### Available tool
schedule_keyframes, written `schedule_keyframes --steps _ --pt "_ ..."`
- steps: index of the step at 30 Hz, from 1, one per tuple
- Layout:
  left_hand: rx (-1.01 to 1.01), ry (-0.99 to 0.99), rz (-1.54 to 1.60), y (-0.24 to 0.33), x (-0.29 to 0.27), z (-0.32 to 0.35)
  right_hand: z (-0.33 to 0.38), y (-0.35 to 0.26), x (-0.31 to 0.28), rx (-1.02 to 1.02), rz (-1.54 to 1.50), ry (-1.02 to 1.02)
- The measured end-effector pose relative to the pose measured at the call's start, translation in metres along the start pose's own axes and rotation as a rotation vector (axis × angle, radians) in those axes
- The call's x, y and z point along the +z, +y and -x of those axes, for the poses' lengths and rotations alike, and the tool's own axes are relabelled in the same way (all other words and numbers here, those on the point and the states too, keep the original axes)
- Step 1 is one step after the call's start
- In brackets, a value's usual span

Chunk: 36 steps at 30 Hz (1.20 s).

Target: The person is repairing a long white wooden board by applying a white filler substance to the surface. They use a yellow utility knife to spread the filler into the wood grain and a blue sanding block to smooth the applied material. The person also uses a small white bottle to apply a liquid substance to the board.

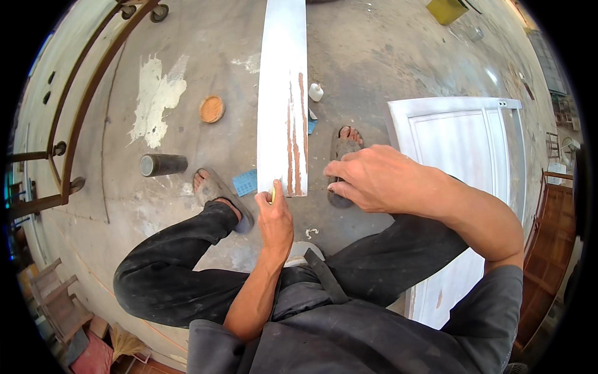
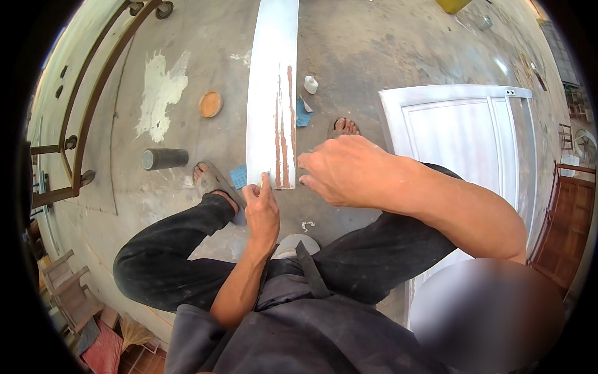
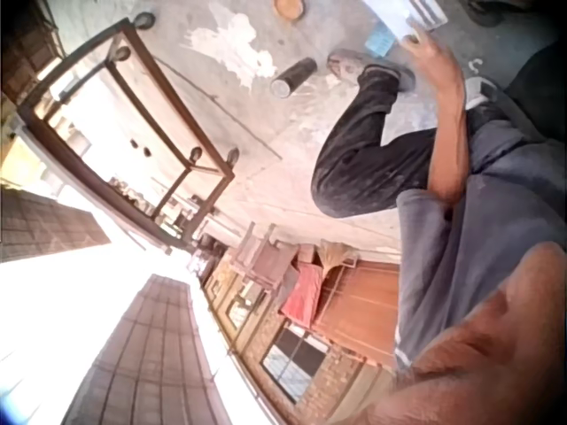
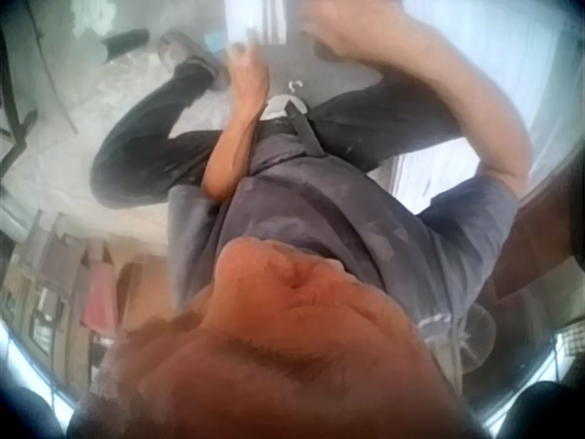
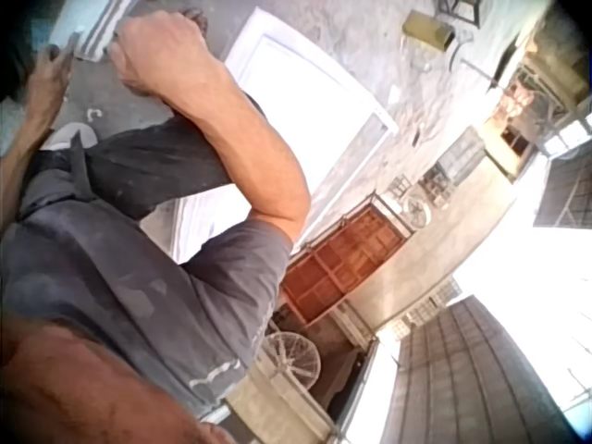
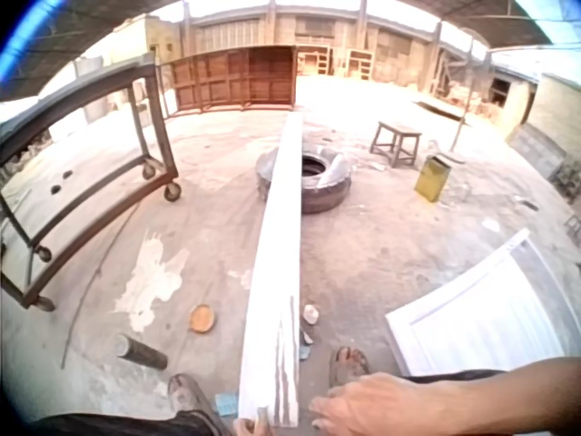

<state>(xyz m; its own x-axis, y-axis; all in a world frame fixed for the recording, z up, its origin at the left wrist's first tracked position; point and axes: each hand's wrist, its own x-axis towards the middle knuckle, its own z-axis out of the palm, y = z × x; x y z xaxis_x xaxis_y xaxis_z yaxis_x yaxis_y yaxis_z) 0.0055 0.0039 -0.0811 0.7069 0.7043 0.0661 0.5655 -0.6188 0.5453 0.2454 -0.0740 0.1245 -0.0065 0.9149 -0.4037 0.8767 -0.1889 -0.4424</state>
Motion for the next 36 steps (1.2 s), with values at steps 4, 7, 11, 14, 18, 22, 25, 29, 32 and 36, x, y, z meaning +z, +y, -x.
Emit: schedule_keyframes --steps 4,7,11,14,18,22,25,29,32,36 --pt "-0.012 -0.035 -0.034 0.000 -0.001 0.002 0.002 0.001 0.002 -0.033 -0.052 0.061" --pt "0.012 -0.007 -0.039 0.000 0.000 -0.002 0.001 0.001 0.001 -0.017 -0.048 0.053" --pt "0.024 0.001 -0.031 0.001 -0.003 -0.020 0.000 0.001 -0.001 -0.051 -0.038 0.085" --pt "0.030 -0.020 -0.010 0.001 -0.006 -0.008 -0.001 0.004 0.001 -0.044 -0.036 0.094" --pt "-0.007 -0.027 0.000 0.007 -0.006 -0.011 -0.001 0.004 0.003 -0.034 -0.009 0.087" --pt "-0.033 -0.040 -0.034 0.004 -0.001 -0.006 -0.001 0.004 0.003 -0.031 -0.029 0.085" --pt "-0.009 -0.018 -0.022 0.006 -0.004 -0.013 0.000 0.004 -0.001 -0.034 -0.023 0.089" --pt "0.008 -0.014 -0.032 0.005 -0.006 -0.008 -0.002 -0.001 -0.004 0.028 0.004 0.005" --pt "-0.001 -0.022 -0.035 0.002 -0.002 0.000 -0.001 -0.001 -0.003 0.045 0.012 -0.007" --pt "-0.032 -0.049 -0.022 -0.001 -0.004 -0.003 -0.004 -0.003 -0.002 0.038 0.009 -0.021"
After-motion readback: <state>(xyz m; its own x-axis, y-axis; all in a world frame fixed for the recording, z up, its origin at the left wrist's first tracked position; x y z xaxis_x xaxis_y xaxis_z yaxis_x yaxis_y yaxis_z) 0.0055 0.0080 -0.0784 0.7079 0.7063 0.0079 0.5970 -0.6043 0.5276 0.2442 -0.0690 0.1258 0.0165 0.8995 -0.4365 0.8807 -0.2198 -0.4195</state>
